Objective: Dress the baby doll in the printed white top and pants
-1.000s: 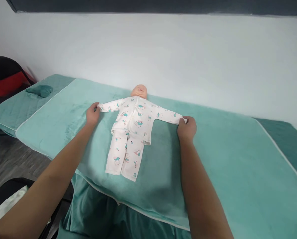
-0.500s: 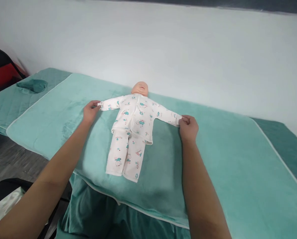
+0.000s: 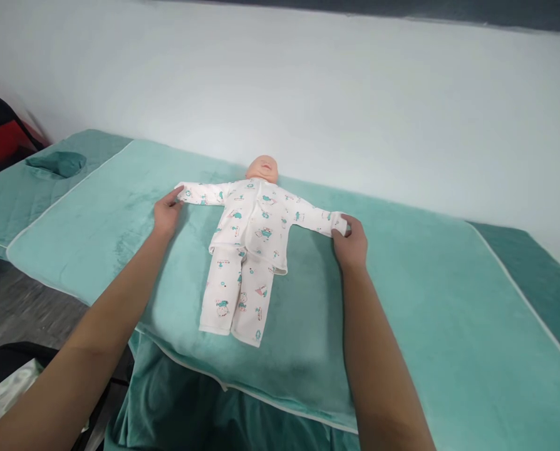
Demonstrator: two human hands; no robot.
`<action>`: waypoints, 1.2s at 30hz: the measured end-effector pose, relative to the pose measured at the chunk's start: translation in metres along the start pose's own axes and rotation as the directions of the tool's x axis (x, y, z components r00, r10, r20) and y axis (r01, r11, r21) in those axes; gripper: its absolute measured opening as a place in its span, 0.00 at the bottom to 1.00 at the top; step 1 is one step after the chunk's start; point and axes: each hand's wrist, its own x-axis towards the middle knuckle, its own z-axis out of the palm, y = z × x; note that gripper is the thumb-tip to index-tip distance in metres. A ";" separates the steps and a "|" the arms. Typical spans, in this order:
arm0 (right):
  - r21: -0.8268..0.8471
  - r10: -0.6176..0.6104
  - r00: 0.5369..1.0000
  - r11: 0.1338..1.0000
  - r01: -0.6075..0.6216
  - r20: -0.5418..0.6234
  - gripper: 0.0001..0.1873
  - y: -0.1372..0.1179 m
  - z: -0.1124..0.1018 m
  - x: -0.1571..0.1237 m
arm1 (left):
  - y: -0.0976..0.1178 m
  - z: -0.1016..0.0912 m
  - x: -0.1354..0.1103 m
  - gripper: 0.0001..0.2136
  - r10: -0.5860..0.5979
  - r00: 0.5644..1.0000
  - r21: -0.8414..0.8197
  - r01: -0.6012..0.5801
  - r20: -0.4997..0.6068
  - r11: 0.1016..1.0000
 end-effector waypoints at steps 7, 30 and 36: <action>-0.045 0.048 0.999 0.998 -0.048 0.008 0.34 -0.003 0.000 -0.002 | -0.005 -0.001 0.001 0.25 -0.071 0.994 -0.174 0.057 -0.077 0.983; -0.098 0.099 0.995 0.990 -0.100 -0.019 0.30 -0.001 0.004 -0.001 | 0.009 0.000 -0.012 0.21 -0.114 0.984 0.251 0.145 -0.135 0.957; -0.110 0.074 0.997 0.991 -0.071 0.029 0.30 -0.003 0.003 -0.001 | 0.003 0.002 -0.005 0.17 -0.135 0.984 0.292 0.165 -0.119 0.942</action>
